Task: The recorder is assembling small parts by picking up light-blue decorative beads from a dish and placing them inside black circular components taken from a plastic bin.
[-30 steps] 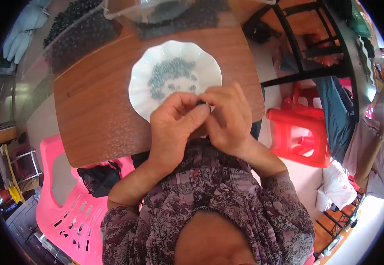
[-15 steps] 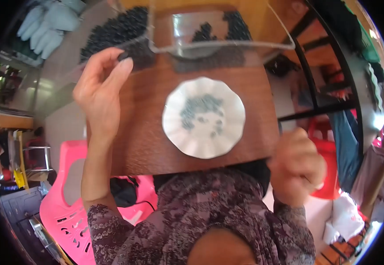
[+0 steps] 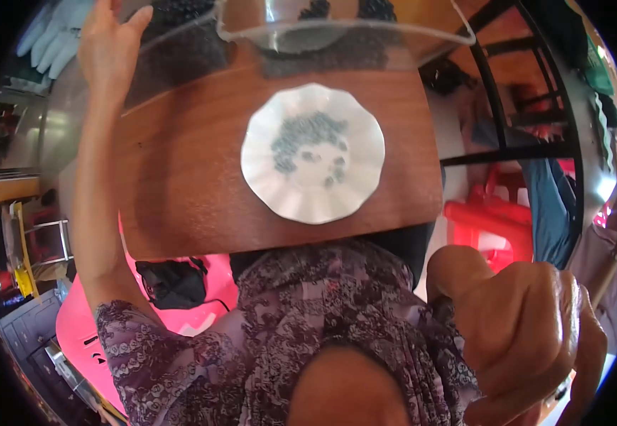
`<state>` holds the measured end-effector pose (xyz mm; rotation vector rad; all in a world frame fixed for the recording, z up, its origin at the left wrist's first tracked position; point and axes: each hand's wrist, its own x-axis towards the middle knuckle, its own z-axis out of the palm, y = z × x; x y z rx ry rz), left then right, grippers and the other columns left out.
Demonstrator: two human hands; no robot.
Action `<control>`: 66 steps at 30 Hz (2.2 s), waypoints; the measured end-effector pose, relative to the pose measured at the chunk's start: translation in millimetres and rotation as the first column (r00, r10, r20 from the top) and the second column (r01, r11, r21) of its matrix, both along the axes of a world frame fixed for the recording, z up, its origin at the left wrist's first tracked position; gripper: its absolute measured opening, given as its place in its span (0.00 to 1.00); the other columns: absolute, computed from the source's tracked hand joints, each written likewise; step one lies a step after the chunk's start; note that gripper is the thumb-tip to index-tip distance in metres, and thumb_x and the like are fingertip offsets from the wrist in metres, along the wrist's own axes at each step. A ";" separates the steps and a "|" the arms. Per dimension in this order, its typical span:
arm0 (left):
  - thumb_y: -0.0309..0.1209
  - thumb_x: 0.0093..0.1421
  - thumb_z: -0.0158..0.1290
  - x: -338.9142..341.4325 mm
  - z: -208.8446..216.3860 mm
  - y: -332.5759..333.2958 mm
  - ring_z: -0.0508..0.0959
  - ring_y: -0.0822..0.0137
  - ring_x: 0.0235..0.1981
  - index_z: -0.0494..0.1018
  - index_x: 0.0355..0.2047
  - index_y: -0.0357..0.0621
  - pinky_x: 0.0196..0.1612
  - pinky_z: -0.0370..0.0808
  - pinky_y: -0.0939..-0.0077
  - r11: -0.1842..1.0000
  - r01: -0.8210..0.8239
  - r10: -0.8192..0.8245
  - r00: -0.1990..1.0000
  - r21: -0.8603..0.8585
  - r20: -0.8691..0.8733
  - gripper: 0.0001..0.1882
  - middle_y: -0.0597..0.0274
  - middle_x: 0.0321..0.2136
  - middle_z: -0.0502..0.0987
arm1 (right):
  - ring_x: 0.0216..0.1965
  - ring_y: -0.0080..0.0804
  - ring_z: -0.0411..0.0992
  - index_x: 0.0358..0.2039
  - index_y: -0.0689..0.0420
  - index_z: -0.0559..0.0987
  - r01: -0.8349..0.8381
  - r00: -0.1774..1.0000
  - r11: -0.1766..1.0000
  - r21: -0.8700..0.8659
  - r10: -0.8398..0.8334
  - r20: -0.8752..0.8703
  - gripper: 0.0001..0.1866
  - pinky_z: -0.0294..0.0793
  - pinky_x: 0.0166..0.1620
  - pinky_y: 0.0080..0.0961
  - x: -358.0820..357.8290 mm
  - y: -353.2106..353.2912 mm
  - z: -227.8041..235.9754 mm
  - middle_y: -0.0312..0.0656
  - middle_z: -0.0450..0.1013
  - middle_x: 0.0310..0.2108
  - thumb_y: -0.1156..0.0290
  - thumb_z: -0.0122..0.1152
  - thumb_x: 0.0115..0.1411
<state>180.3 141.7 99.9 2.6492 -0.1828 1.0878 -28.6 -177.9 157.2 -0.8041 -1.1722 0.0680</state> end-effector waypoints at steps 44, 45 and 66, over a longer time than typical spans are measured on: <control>0.32 0.57 0.55 -147.7 -61.7 -129.1 0.70 0.78 0.24 0.72 0.30 0.37 0.28 0.68 0.85 0.152 -0.251 -0.987 0.009 -0.956 -0.159 0.09 0.66 0.23 0.73 | 0.25 0.35 0.69 0.30 0.63 0.77 0.882 0.409 0.263 -0.392 -0.840 0.357 0.14 0.68 0.28 0.25 21.3 9.9 -127.4 0.42 0.72 0.27 0.80 0.68 0.39; 0.33 0.57 0.54 -147.2 -61.8 -128.7 0.70 0.78 0.24 0.72 0.30 0.37 0.28 0.68 0.85 0.149 -0.269 -0.988 0.007 -0.952 -0.156 0.10 0.66 0.23 0.73 | 0.25 0.35 0.69 0.30 0.63 0.77 0.882 0.410 0.266 -0.390 -0.841 0.353 0.14 0.68 0.28 0.25 22.7 10.4 -127.3 0.42 0.72 0.27 0.80 0.68 0.39; 0.22 0.46 0.46 160.5 -35.6 -227.5 0.76 0.49 0.35 0.75 0.31 0.42 0.38 0.71 0.60 0.684 0.707 -0.481 0.620 0.177 -0.620 0.12 0.48 0.29 0.77 | 0.23 0.34 0.69 0.27 0.63 0.77 0.766 0.515 0.395 -0.507 -0.850 0.115 0.10 0.67 0.25 0.24 22.3 -23.7 -147.4 0.43 0.72 0.24 0.84 0.65 0.42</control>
